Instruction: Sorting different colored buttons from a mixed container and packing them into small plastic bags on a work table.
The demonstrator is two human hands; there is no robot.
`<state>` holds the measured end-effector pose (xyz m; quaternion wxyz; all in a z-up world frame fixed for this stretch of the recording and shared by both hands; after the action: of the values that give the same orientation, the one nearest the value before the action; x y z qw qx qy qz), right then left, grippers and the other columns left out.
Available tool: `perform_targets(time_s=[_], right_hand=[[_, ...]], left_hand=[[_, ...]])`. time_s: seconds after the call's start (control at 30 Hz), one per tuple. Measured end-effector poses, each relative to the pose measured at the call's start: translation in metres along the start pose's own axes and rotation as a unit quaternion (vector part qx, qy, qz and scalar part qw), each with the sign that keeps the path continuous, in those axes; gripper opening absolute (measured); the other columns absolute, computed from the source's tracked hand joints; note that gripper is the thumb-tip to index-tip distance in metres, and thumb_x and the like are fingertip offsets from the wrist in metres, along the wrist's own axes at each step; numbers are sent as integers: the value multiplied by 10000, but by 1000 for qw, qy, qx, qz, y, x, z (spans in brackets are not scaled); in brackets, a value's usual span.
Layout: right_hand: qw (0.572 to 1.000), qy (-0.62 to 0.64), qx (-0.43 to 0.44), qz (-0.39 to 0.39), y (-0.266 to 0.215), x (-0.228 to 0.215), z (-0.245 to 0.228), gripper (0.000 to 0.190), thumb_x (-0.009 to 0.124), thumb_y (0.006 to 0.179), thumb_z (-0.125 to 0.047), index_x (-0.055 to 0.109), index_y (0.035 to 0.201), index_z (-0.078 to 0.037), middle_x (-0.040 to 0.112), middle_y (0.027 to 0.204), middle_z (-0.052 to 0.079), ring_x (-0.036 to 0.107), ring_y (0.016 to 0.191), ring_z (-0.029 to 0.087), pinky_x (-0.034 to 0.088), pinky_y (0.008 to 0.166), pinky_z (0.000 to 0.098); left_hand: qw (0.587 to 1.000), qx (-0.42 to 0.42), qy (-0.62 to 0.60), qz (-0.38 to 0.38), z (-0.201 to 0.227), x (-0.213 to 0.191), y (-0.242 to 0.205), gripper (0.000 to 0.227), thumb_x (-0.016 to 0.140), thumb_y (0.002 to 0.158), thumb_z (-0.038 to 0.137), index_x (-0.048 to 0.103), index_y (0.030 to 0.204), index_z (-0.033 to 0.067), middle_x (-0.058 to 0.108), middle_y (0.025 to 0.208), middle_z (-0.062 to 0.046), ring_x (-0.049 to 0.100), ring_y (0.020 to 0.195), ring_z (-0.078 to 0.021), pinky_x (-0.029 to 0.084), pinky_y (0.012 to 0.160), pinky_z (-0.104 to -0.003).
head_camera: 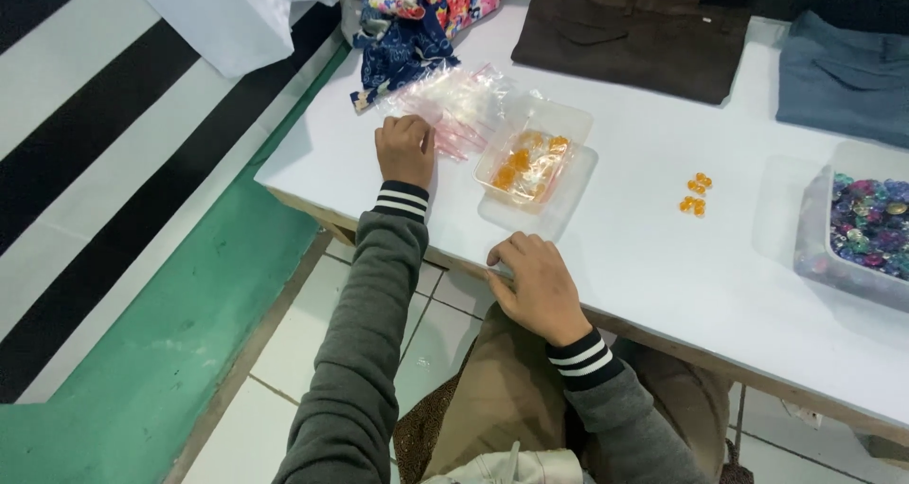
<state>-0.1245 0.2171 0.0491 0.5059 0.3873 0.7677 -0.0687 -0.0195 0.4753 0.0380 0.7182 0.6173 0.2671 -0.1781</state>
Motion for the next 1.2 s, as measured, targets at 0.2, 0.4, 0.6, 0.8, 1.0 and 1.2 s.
perform_targets(time_s=[0.2, 0.4, 0.6, 0.8, 1.0, 1.2], right_hand=[[1000, 14, -3, 0, -3, -2, 1, 127, 682, 926, -277, 690, 971, -159, 617, 853, 41, 616, 817, 240, 457, 767, 360], [1000, 11, -14, 16, -4, -3, 1, 130, 694, 921, -275, 698, 972, -155, 629, 849, 43, 624, 810, 240, 457, 754, 360], [1000, 25, -14, 11, -4, -8, -1, 132, 683, 930, -260, 721, 982, -144, 641, 847, 60, 623, 799, 243, 456, 752, 359], [999, 37, -13, 24, -6, -10, 2, 126, 687, 927, -256, 721, 974, -145, 644, 841, 55, 627, 800, 241, 462, 750, 358], [998, 47, -21, 33, -8, -10, 3, 132, 686, 916, -245, 730, 984, -140, 655, 836, 68, 630, 793, 252, 470, 751, 366], [994, 93, -7, 59, -10, -20, 7, 156, 694, 914, -244, 714, 1004, -118, 656, 840, 79, 648, 817, 284, 483, 761, 384]], left_hand=[[994, -26, -103, -2, -2, -5, -3, 118, 718, 969, 208, 714, 893, 118, 716, 879, -48, 728, 813, -227, 575, 725, -298], [988, -63, -142, 23, 7, -46, -8, 116, 683, 971, 68, 739, 1058, 17, 690, 1080, -159, 716, 964, -320, 594, 858, -380], [975, -34, -215, 37, 9, -40, -10, 314, 596, 991, -1, 625, 1303, -20, 544, 969, -126, 644, 869, -299, 578, 810, -368], [968, -11, -243, 62, 18, -58, -11, 258, 605, 997, 16, 631, 1252, 39, 514, 827, -34, 576, 730, -202, 523, 705, -313], [955, -53, -276, 101, 29, -87, -16, 141, 619, 989, 25, 679, 1113, 54, 669, 899, -88, 715, 839, -302, 583, 779, -370], [927, -111, -335, 128, 42, -105, -38, 108, 601, 1017, 61, 663, 1101, 39, 744, 880, -113, 762, 816, -259, 606, 772, -355]])
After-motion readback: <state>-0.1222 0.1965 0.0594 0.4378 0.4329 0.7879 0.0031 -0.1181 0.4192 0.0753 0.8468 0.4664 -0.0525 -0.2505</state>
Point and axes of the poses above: each hand's wrist, its own y-axis towards the middle knuckle, its own x-axis out of the palm, z = x × y, the point moved 10 cm from there along y, towards the middle knuckle
